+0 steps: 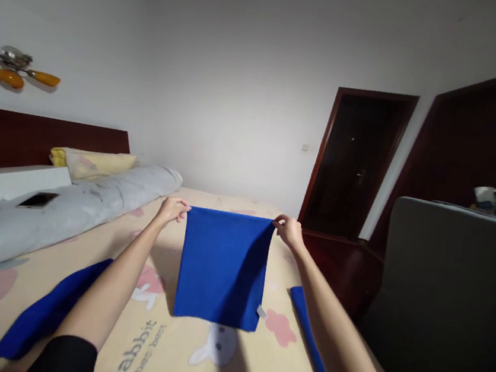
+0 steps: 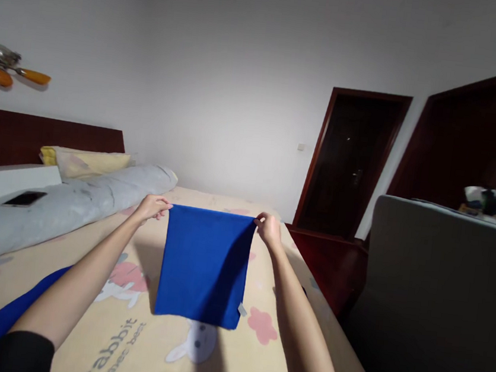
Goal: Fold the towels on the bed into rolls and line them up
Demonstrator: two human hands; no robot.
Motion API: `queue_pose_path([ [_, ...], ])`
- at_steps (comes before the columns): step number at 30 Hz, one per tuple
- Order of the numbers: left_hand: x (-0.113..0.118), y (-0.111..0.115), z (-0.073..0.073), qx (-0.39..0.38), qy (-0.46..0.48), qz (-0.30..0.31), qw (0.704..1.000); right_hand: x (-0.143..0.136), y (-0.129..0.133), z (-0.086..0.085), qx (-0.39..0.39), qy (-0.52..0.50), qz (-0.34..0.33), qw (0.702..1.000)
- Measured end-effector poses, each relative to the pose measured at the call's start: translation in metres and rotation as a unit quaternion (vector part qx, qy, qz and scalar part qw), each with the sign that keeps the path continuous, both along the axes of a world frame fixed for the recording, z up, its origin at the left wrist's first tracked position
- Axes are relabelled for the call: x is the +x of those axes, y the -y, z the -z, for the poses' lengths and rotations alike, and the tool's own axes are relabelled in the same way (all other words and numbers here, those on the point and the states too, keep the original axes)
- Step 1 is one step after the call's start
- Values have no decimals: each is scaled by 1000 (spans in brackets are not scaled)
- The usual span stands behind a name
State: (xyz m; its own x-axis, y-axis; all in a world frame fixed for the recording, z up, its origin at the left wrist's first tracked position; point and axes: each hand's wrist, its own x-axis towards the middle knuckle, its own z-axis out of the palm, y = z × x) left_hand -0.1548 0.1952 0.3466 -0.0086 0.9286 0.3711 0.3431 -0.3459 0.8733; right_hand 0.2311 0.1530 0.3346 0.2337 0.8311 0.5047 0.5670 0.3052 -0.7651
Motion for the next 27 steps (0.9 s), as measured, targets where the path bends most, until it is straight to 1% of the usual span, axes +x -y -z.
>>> queue_pose_path([
  [3,12,-19,-1,-4,45,-22,999,-6,-18,-1,20,-56,-7,998],
  [6,15,-27,0,27,75,-33,996,-7,-26,0,58,-101,-29,993],
  [8,12,-23,4,55,82,-31,995,-5,-22,5,77,-113,-46,990],
  [9,9,-18,8,67,81,-29,994,-3,-18,9,81,-113,-56,989],
  [11,2,-1,23,83,72,-28,994,1,-4,23,77,-107,-77,988],
  [13,-7,23,46,87,57,-31,994,4,17,41,60,-94,-99,989],
  [14,-12,37,61,83,44,-29,995,5,29,52,49,-86,-110,989],
  [16,-21,68,98,60,8,-15,998,6,58,78,20,-69,-131,989],
  [17,-25,84,119,30,-34,11,999,6,73,93,0,-59,-146,988],
  [19,-32,116,164,-42,-116,49,991,7,104,128,-59,-39,-184,980],
  [21,-37,143,207,-109,-178,83,974,7,133,169,-170,-20,-232,958],
  [22,-38,154,226,-130,-210,95,964,8,146,189,-213,-7,-236,948],
  [23,-39,164,243,-146,-240,103,954,8,158,209,-237,3,-234,943],
  [25,-40,180,268,-151,-292,110,938,8,178,242,-268,49,-210,939],
  [27,-42,190,282,-134,-332,113,927,7,194,264,-281,102,-178,938],
])
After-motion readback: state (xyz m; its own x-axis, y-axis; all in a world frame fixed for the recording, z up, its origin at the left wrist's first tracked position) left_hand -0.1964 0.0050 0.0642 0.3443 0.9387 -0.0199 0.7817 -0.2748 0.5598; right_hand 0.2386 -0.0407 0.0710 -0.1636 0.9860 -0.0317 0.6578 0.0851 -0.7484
